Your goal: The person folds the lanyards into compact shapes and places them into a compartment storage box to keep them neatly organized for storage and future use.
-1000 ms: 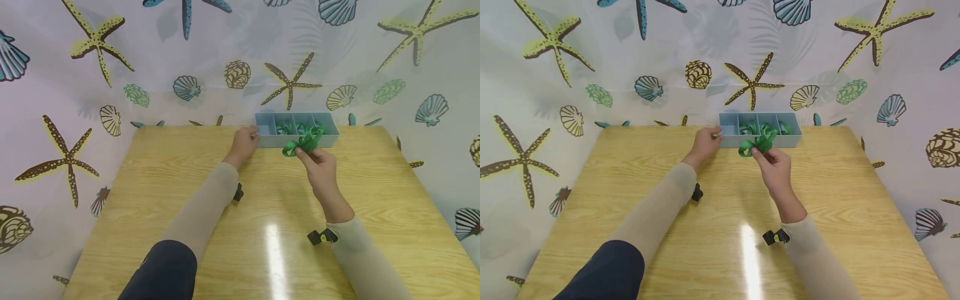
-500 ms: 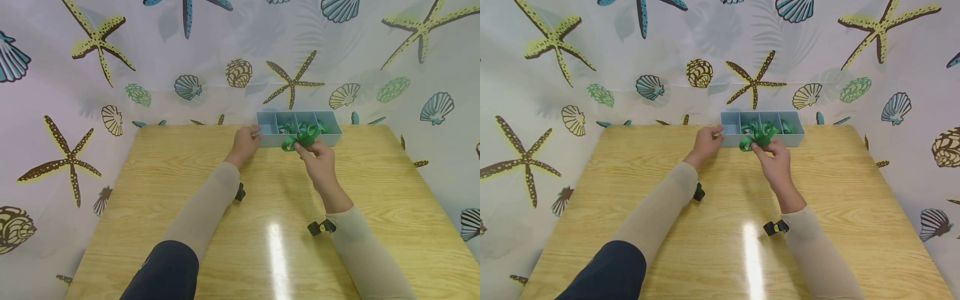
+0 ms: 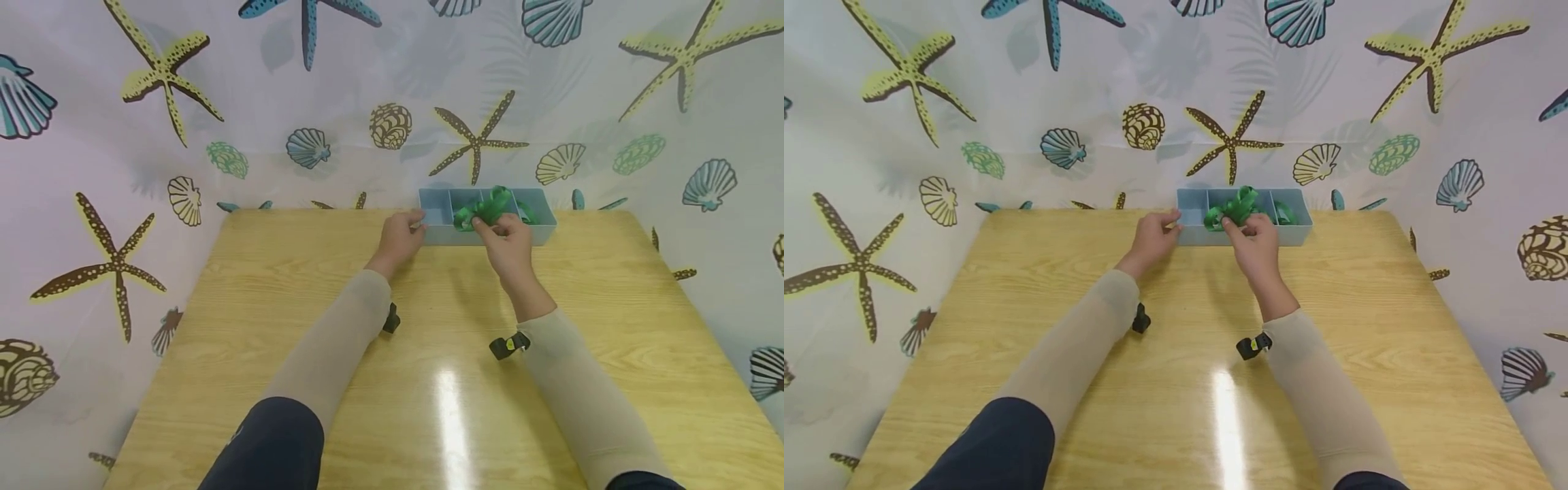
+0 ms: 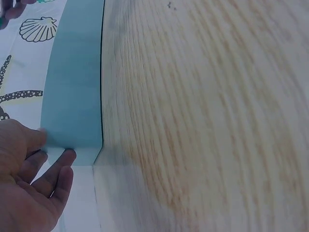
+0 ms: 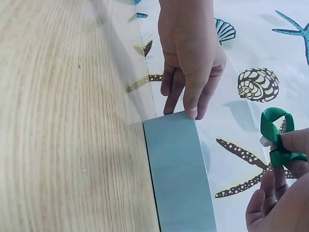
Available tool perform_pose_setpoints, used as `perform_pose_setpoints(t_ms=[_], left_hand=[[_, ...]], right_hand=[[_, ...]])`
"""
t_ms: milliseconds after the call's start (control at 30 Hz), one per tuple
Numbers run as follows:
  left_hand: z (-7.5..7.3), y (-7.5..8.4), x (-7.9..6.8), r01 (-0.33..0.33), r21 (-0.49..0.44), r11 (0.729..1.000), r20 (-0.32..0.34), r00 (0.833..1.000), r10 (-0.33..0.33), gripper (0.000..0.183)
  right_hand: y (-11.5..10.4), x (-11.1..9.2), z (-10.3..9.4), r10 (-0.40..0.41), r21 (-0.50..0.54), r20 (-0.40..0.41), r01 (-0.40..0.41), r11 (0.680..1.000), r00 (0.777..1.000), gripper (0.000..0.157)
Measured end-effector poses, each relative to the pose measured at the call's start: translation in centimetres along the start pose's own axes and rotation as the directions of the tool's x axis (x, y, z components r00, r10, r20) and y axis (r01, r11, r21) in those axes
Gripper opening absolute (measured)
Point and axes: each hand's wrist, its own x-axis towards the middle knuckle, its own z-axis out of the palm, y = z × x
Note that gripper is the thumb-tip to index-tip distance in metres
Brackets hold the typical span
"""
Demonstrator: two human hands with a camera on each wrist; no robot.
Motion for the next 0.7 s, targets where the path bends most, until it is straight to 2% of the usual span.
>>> perform_pose_setpoints(t_ms=[100, 267, 500, 700], left_hand=[[0.2, 0.1, -0.2, 0.015, -0.009, 1.0, -0.001, 1.0, -0.015, 0.039], [0.0, 0.3, 0.0, -0.008, -0.006, 1.0, 0.0, 1.0, 0.008, 0.038], [0.0, 0.2, 0.1, -0.009, 0.015, 1.0, -0.012, 1.0, 0.009, 0.037], [0.3, 0.0, 0.1, 0.018, 0.01, 1.0, -0.019, 1.0, -0.018, 0.037]], right_hand=[[0.3, 0.6, 0.5, 0.027, -0.013, -0.006, -0.027, 1.0, 1.0, 0.052], [-0.1, 1.6, 1.3, 0.058, -0.01, 0.0, -0.058, 0.998, 0.998, 0.053], [-0.3, 3.5, 2.5, 0.097, -0.16, 0.004, -0.095, 0.982, 0.995, 0.038], [0.4, 5.1, 3.6, 0.131, -0.284, 0.03, -0.117, 0.952, 0.991, 0.043]])
